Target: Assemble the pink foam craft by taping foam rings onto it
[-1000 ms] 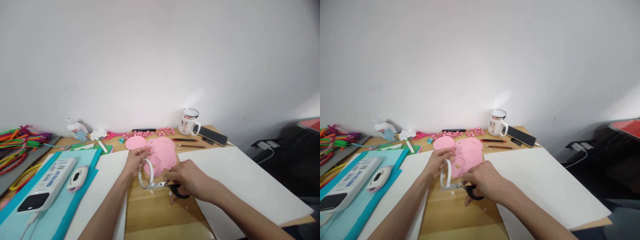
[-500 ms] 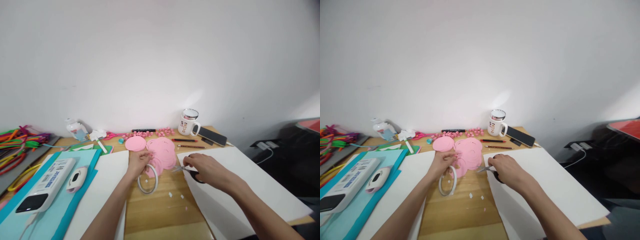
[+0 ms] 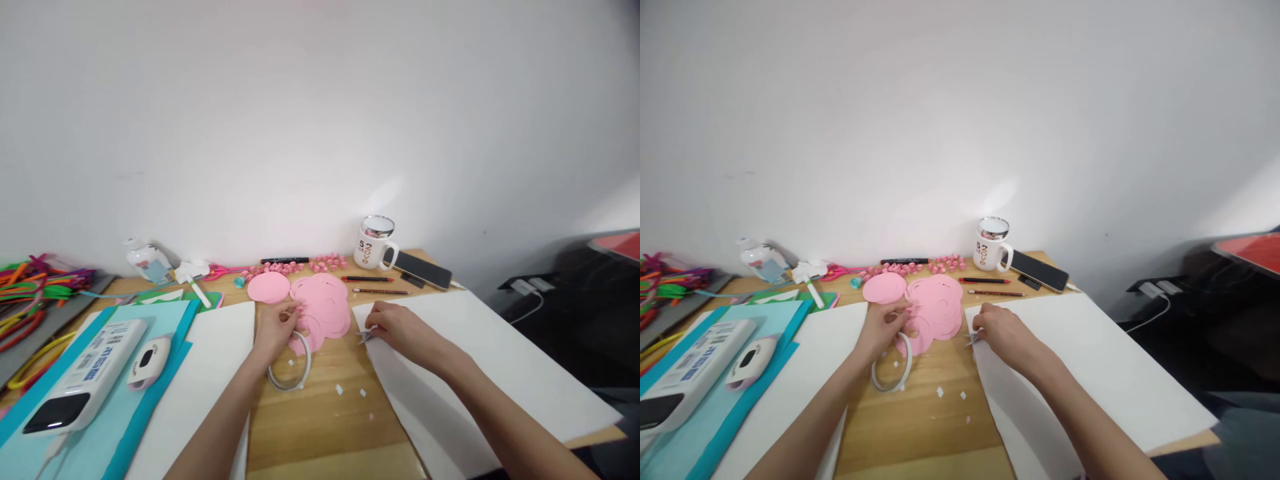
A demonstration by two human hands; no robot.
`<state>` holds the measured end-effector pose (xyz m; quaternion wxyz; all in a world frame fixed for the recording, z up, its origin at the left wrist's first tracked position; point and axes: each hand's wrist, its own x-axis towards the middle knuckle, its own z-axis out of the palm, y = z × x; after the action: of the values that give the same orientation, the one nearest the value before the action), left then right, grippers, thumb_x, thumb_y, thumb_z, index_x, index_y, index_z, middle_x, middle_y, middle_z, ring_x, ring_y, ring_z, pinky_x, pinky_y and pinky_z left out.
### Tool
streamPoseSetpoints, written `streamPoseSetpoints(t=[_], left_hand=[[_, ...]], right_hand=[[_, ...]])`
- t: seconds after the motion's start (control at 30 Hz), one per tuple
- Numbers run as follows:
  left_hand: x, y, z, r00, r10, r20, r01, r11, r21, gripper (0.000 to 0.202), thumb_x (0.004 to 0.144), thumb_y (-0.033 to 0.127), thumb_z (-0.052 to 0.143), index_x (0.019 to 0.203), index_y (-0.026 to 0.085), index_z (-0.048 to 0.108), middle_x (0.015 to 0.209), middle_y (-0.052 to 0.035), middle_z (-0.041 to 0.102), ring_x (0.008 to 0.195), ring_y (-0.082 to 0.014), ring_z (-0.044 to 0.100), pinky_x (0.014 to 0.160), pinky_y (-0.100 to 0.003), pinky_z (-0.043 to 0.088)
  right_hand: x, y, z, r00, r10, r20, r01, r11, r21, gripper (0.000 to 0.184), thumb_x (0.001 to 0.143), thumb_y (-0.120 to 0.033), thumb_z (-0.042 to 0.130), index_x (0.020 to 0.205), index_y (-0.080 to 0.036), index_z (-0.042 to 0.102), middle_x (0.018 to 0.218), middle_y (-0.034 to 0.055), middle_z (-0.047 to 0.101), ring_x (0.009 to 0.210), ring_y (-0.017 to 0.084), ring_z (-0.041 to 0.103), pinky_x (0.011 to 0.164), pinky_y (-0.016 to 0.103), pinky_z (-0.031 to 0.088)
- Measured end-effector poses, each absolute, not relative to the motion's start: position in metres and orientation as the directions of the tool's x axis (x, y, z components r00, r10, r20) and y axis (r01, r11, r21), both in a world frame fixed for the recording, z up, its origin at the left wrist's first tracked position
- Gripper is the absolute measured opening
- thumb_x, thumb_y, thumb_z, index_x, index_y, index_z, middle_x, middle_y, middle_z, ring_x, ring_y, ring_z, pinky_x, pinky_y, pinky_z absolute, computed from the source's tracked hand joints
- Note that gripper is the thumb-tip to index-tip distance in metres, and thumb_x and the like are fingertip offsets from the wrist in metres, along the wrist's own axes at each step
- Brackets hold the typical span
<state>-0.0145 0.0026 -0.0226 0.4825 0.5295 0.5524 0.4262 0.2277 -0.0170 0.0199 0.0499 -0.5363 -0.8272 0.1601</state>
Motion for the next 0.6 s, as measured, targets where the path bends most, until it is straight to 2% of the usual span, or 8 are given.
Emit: streamPoseSetpoints(t=[0.13,0.23,0.4,0.5,0.6], left_hand=[[-0.016,0.007,-0.030,0.018,1.000,0.018,0.246,-0.022,0.969,0.028,0.070,0.029,0.060,0.091,0.011,0.067,0.062,-0.0057,0.069,0.049,-0.0190,0.065,0.039,-0.021,0.043],[-0.016,0.009,-0.031,0.022,0.999,0.047,0.278,-0.051,0.959,0.028,0.070,0.027,0.058,0.091,0.011,0.068,0.064,-0.0065,0.070,0.049,-0.0183,0.065,0.043,-0.023,0.046],[-0.014,0.006,-0.020,-0.026,0.995,0.092,0.278,-0.081,0.957,0.024,0.067,0.023,0.060,0.087,0.013,0.069,0.076,-0.0066,0.072,0.066,-0.0178,0.065,0.059,-0.026,0.051],[-0.012,0.003,-0.011,-0.042,0.996,0.078,0.242,-0.066,0.968,0.022,0.066,0.022,0.061,0.085,0.015,0.070,0.084,-0.0061,0.072,0.074,-0.0184,0.065,0.067,-0.027,0.050],[-0.010,0.001,-0.007,-0.035,0.997,0.074,0.238,-0.064,0.969,0.021,0.067,0.020,0.061,0.084,0.015,0.071,0.084,-0.0067,0.072,0.078,-0.0200,0.064,0.073,-0.030,0.049]], right_hand=[[0.224,-0.016,0.013,-0.428,0.899,-0.089,0.854,0.371,-0.364,0.020,0.078,-0.011,0.045,0.072,-0.017,0.064,0.079,0.0062,0.059,0.070,0.016,0.057,0.063,0.024,0.037],[0.222,-0.014,0.005,-0.432,0.898,-0.082,0.855,0.379,-0.355,0.018,0.078,-0.013,0.046,0.068,-0.017,0.061,0.076,0.0055,0.059,0.068,0.016,0.056,0.060,0.024,0.035],[0.222,-0.013,0.000,-0.424,0.902,-0.076,0.868,0.382,-0.318,0.023,0.082,-0.013,0.038,0.067,-0.016,0.055,0.075,0.0056,0.058,0.063,0.015,0.053,0.059,0.025,0.034],[0.222,-0.016,0.006,-0.424,0.904,-0.061,0.834,0.363,-0.416,0.025,0.084,-0.017,0.035,0.066,-0.016,0.053,0.071,0.0042,0.058,0.062,0.014,0.051,0.059,0.025,0.035],[0.219,-0.014,0.012,-0.435,0.899,-0.037,0.739,0.334,-0.585,0.020,0.083,-0.018,0.040,0.067,-0.017,0.053,0.068,0.0020,0.058,0.061,0.013,0.051,0.058,0.025,0.037]])
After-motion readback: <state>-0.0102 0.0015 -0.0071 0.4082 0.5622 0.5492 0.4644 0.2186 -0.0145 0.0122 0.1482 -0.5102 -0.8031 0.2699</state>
